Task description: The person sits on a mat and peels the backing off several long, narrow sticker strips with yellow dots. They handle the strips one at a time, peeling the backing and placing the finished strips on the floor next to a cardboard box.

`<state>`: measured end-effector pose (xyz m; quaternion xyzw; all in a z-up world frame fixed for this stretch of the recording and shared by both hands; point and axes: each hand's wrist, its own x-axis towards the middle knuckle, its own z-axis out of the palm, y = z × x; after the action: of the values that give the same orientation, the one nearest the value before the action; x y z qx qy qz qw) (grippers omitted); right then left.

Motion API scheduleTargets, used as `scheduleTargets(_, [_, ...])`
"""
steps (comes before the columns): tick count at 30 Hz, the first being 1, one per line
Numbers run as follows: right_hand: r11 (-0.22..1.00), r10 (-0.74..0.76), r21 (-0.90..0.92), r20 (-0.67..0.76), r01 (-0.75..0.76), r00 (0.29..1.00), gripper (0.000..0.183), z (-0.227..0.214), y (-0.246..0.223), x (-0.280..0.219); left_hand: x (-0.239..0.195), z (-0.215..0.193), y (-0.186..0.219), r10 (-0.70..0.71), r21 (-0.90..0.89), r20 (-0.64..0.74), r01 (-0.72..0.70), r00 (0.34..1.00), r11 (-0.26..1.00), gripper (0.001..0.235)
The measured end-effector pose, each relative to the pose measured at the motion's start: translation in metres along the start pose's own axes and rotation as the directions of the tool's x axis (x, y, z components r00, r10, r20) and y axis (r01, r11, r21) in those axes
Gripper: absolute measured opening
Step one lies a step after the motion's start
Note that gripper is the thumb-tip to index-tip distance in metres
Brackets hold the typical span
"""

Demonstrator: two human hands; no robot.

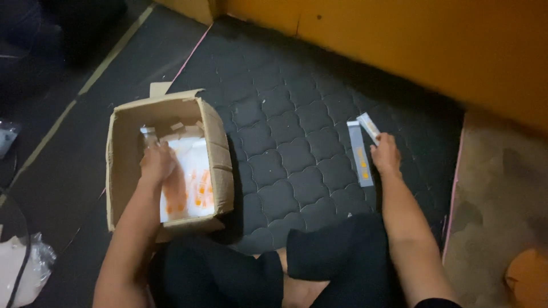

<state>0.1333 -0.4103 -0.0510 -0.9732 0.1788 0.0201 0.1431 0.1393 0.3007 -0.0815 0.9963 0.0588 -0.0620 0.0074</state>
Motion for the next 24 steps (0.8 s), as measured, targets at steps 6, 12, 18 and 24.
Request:
scheduleTargets(6, [0.997, 0.055, 0.07, -0.271, -0.037, 0.961, 0.021, 0.002, 0.01, 0.014, -0.001, -0.005, -0.002, -0.016, -0.008, 0.047, 0.016, 0.999, 1.0, 0.053])
scheduleTargets(12, [0.933, -0.328, 0.054, -0.273, 0.355, 0.904, 0.029, -0.033, -0.04, -0.002, -0.003, 0.009, 0.0, 0.059, 0.147, -0.145, -0.038, 0.988, 0.988, 0.046])
scheduleTargets(18, [0.794, -0.562, -0.349, -0.114, 0.497, 0.819, 0.024, 0.036, -0.025, 0.051, 0.004, 0.012, -0.005, -0.052, -0.006, 0.081, 0.052, 0.995, 0.999, 0.064])
scheduleTargets(24, [0.89, -0.439, -0.175, -0.09, 0.42, 0.894, 0.043, 0.015, -0.042, 0.026, -0.015, -0.036, 0.012, -0.256, -0.408, 0.105, 0.277, 0.961, 0.87, 0.067])
